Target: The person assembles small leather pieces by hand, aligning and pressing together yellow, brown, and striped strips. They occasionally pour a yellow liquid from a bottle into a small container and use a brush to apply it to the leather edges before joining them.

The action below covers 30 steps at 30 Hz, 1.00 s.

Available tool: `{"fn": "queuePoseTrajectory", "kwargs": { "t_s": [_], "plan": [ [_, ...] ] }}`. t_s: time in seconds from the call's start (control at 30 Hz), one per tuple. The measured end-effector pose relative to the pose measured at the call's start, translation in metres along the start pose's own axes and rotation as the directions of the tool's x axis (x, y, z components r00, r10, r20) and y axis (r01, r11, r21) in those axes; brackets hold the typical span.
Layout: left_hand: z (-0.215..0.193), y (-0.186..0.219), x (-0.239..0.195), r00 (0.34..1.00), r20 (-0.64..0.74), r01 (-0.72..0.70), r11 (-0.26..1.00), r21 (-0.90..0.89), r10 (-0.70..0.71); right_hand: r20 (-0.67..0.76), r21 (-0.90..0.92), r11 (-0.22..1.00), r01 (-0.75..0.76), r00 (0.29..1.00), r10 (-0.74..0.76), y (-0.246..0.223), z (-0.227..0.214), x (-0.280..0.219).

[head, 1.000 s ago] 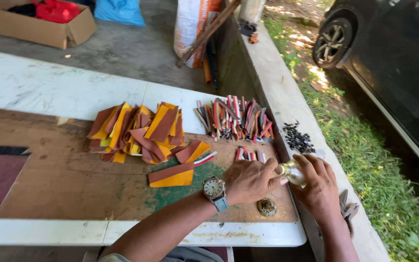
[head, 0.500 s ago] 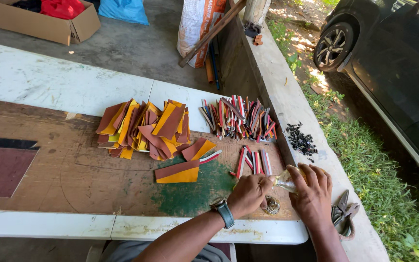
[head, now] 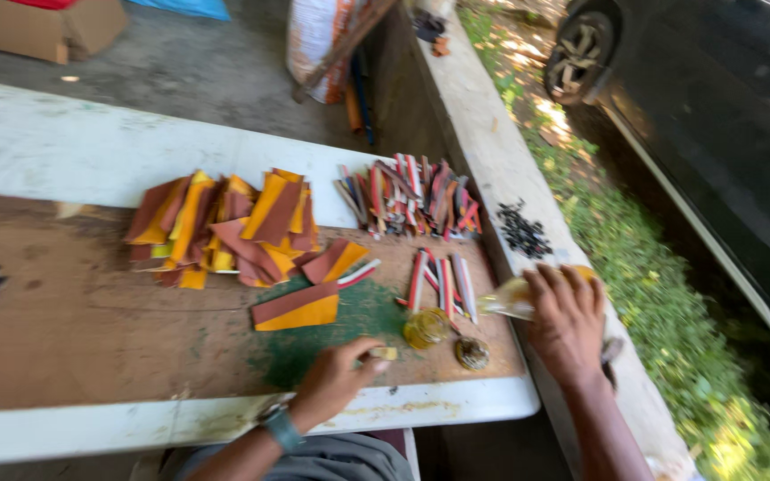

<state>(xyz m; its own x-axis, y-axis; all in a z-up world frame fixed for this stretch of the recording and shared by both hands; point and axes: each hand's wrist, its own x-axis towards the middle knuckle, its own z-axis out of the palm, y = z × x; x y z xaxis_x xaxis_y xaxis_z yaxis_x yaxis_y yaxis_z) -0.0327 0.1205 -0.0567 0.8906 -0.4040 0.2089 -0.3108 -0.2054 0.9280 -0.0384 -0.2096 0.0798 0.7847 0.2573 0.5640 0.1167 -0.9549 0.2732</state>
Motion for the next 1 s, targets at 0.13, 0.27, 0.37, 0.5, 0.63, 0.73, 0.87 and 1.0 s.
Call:
{"fn": "queuePoseTrajectory", "kwargs": {
  "t_s": [0.13,0.27,0.37,0.5,0.63,0.73,0.87,1.0],
  "plan": [
    [-0.023,-0.02,-0.015,0.972,-0.16,-0.157,0.983,0.091,0.17,0.117,-0.12,0.98,0.16,0.982,-0.146,-0.009,0.006,-0.002],
    [-0.022,-0.024,-0.021,0.986,-0.162,-0.026,1.0,0.015,0.028,0.129,-0.182,0.963,0.197,0.976,-0.175,-0.018,0.009,0.004],
    [-0.019,-0.026,-0.025,0.993,-0.106,0.053,0.998,-0.013,-0.054,0.079,-0.185,0.963,0.198,0.979,-0.186,-0.02,0.01,0.003],
    [-0.021,-0.028,-0.022,0.996,-0.087,0.031,1.0,0.0,-0.03,0.034,-0.205,0.959,0.196,0.98,-0.194,-0.017,0.01,0.004],
    [-0.019,-0.031,-0.024,0.995,-0.095,0.038,0.999,-0.007,-0.039,0.076,-0.269,0.937,0.222,0.975,-0.209,-0.012,0.009,0.001],
    [-0.018,-0.032,-0.022,0.996,-0.074,0.052,0.995,-0.083,-0.059,0.054,-0.257,0.946,0.195,0.981,-0.188,-0.012,0.006,0.002],
    [-0.018,-0.035,-0.022,0.994,-0.054,0.09,0.991,-0.101,-0.095,0.041,-0.226,0.954,0.197,0.98,-0.193,-0.014,0.004,0.003],
    [-0.018,-0.039,-0.022,0.996,-0.067,0.038,0.98,-0.195,-0.052,0.05,-0.22,0.957,0.191,0.982,-0.185,-0.014,0.002,0.004]
  ]
}}
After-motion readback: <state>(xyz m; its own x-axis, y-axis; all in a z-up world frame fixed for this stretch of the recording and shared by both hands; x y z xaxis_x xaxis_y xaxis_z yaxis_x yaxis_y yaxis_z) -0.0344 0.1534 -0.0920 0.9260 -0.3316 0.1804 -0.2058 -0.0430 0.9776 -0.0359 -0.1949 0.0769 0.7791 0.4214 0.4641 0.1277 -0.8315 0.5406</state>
